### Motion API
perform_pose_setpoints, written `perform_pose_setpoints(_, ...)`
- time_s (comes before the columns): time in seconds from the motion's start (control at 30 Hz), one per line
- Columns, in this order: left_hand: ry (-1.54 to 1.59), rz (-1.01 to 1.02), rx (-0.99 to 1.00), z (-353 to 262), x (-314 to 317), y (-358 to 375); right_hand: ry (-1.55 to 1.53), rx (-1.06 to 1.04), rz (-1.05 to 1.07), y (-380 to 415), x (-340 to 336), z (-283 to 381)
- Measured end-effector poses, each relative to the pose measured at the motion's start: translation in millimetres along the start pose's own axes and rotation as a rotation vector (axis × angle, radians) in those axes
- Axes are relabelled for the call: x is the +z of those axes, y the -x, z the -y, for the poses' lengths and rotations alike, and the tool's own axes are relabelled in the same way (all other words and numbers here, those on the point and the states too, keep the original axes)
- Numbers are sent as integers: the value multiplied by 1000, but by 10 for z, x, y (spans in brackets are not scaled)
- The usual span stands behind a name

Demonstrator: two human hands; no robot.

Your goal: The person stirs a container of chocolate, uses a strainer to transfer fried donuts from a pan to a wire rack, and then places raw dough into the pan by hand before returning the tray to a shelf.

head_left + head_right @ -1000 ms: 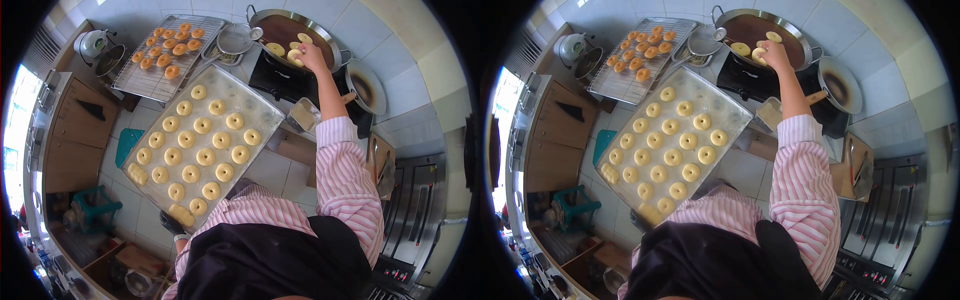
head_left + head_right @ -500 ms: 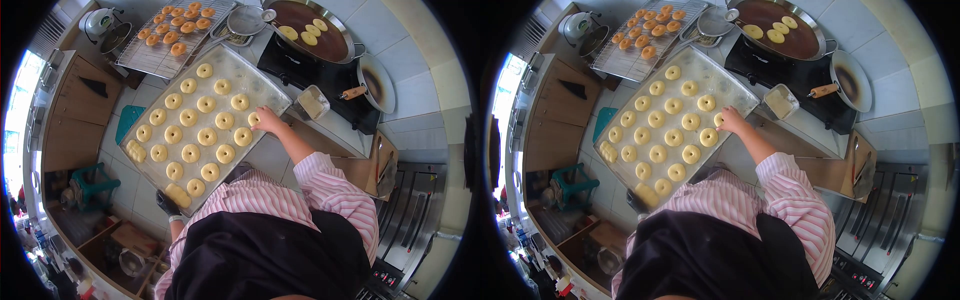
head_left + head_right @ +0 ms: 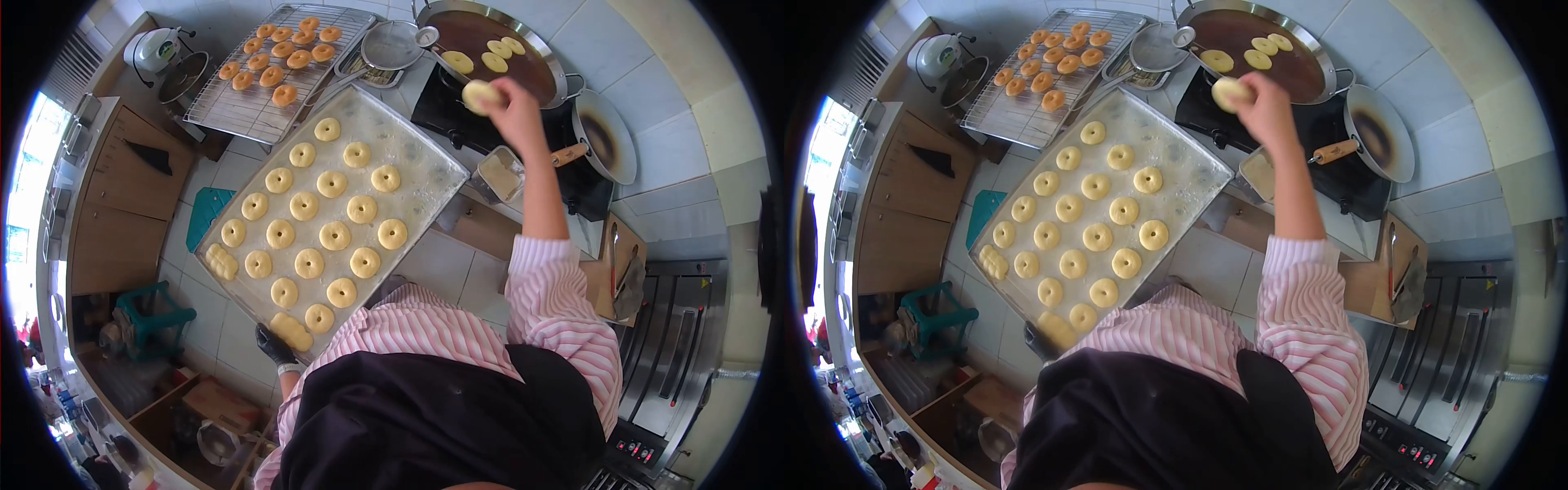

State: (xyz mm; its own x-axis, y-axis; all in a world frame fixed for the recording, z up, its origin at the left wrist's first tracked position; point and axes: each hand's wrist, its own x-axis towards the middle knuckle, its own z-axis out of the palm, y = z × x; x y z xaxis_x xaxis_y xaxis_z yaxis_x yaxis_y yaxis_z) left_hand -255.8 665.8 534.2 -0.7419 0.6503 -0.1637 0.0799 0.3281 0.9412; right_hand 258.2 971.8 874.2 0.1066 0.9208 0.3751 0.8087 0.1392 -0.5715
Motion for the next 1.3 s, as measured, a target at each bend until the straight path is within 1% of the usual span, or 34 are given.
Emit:
perform_pose_setpoints(0.07, 26, 32, -22, 20, -16, -11, 281, -114, -135, -386, -38, -381)
perform_pose_setpoints(0.17, 33, 25, -16, 9, 20, 4, 349, 58, 98, -725, 26, -700)
perform_pose_setpoints(0.27, 27, 9, -12, -17, 11, 10, 390, -14, 8, -833, 172, -888)
perform_pose_setpoints(0.37, 23, -34, -9, -16, 31, 16, 143, -117, -13, -608, 383, -327)
perform_pose_setpoints(0.4, 13, -21, -10, -5, 6, 26, 125, -196, 35, -464, 598, -241)
perform_pose_setpoints(0.43, 5, -6, -8, 4, -9, 17, -23, -86, 306, -266, 798, -46)
perform_pose_setpoints(0.47, -1, 10, -5, 6, -11, 8, -93, -72, 512, -90, 1148, -112)
perform_pose_setpoints(0.5, 13, -1, -4, -15, 7, 12, 25, -30, 731, 138, 1439, -90)
perform_pose_setpoints(0.53, 29, -13, -3, -55, 36, 28, 83, -118, 831, 371, 1910, -380)
perform_pose_setpoints(0.57, 42, -27, -2, -85, 36, 44, 150, -145, 834, 571, 2181, -477)
perform_pose_setpoints(0.6, 19, -23, 12, -72, 23, 44, 215, -174, 836, 730, 2315, -473)
perform_pose_setpoints(0.67, -28, -17, 44, -73, 6, 28, 301, -111, 834, 806, 2370, -377)
perform_pose_setpoints(0.7, -14, -8, 22, -101, -4, 25, 344, -77, 831, 813, 2397, -350)
perform_pose_setpoints(0.77, 14, 21, -26, -122, -18, 45, 334, -83, 815, 767, 2412, -372)
perform_pose_setpoints(0.8, 9, 9, -17, -117, -26, 52, 331, -81, 806, 772, 2400, -412)
perform_pose_setpoints(0.9, 14, -23, 17, -73, 25, 26, 105, -161, 787, 796, 2230, -437)
perform_pose_setpoints(1.0, 0, -41, 30, 18, 1, 18, -93, -11, 696, 679, 1925, -394)
perform_pose_setpoints(1.07, -44, -30, 30, 101, -33, -23, -130, 2, 466, 401, 1352, -132)
perform_pose_setpoints(1.13, -42, -5, 5, 15, -30, 6, -140, 37, 289, 89, 655, 139)
perform_pose_setpoints(1.2, -30, 11, -19, -94, -28, 18, -78, 2, 46, -177, 252, 64)
perform_pose_setpoints(1.27, -15, 21, -30, -112, -11, 29, 56, 12, -57, -432, -9, -57)
perform_pose_setpoints(1.3, -9, 23, -34, -105, -18, 30, 155, 25, -13, -570, -35, -238)
